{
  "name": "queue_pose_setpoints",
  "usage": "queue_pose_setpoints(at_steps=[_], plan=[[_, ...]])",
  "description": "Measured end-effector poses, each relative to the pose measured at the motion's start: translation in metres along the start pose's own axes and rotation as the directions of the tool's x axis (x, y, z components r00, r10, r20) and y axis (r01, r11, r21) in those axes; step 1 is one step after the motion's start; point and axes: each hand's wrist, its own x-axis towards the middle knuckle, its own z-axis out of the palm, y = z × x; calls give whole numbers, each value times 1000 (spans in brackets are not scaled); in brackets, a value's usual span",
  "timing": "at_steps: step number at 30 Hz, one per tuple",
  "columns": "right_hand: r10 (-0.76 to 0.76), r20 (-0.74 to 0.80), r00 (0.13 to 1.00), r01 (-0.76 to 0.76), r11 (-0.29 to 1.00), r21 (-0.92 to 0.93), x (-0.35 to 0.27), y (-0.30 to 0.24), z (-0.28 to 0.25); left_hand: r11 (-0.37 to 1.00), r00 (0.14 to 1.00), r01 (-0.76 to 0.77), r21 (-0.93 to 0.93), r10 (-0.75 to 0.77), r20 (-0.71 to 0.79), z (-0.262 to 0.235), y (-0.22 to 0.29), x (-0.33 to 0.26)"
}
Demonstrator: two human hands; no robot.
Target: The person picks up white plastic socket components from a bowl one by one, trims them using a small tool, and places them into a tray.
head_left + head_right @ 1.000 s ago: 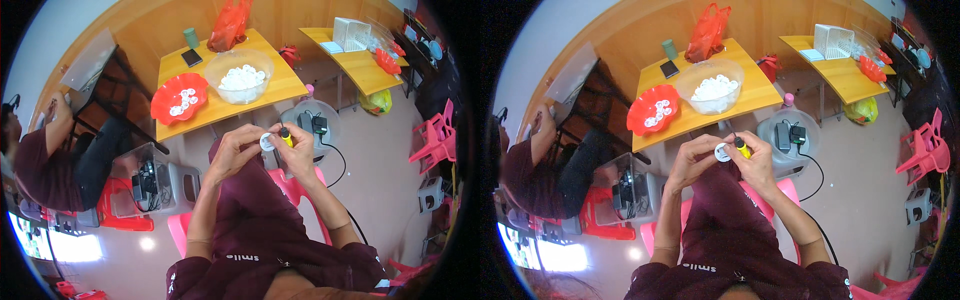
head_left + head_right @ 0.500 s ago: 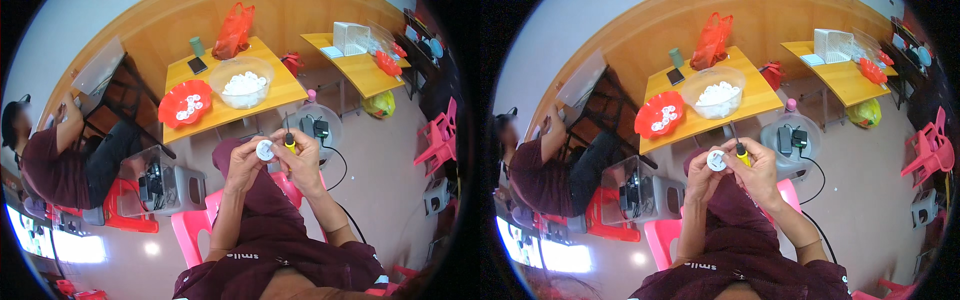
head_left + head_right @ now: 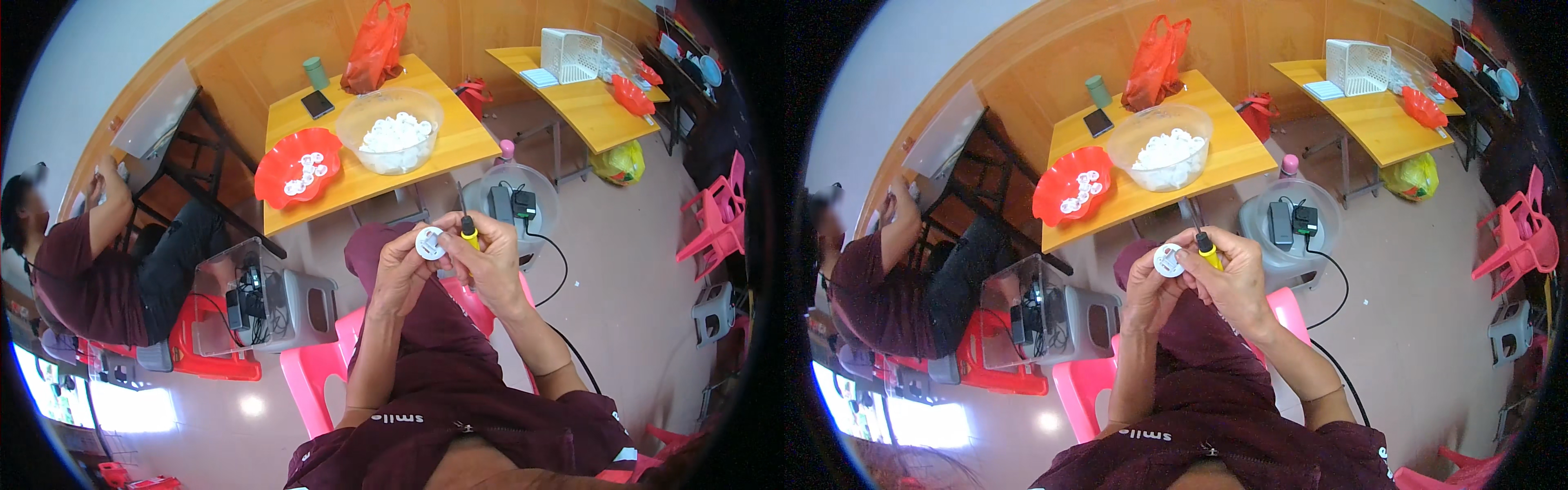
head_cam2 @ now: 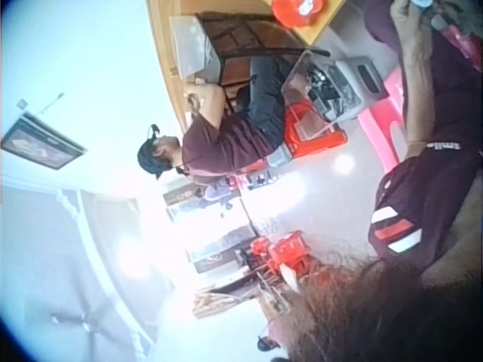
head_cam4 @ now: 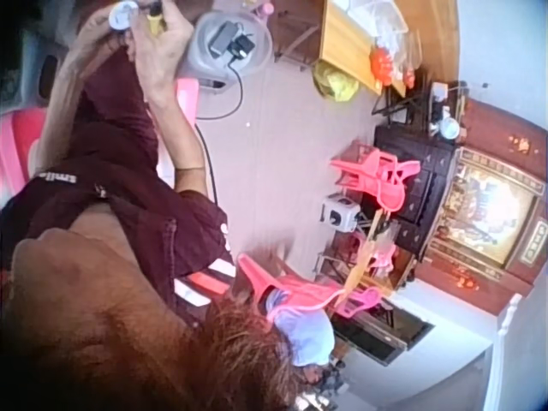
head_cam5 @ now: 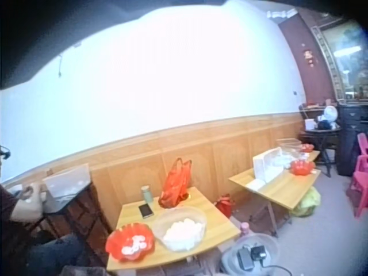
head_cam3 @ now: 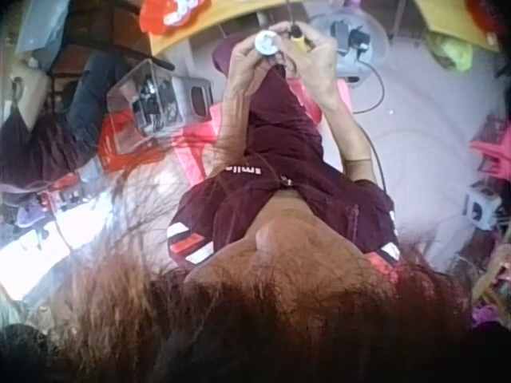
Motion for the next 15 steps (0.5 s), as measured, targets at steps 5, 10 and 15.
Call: queue_pose_setpoints(at_steps=[5, 10, 15], plan=[[15, -10, 1000, -15, 1000, -20, 0, -2, 0, 999, 999, 26, -40, -25, 23, -1, 2, -4], [-50, -7, 999, 49, 998, -46, 4, 0, -1, 992, 995, 56, -113, -46, 88, 0, 11, -4], [-8, -25, 1000, 4, 989, -149, 5, 7, -7, 998, 999, 2, -61, 1, 39, 5, 8, -3]])
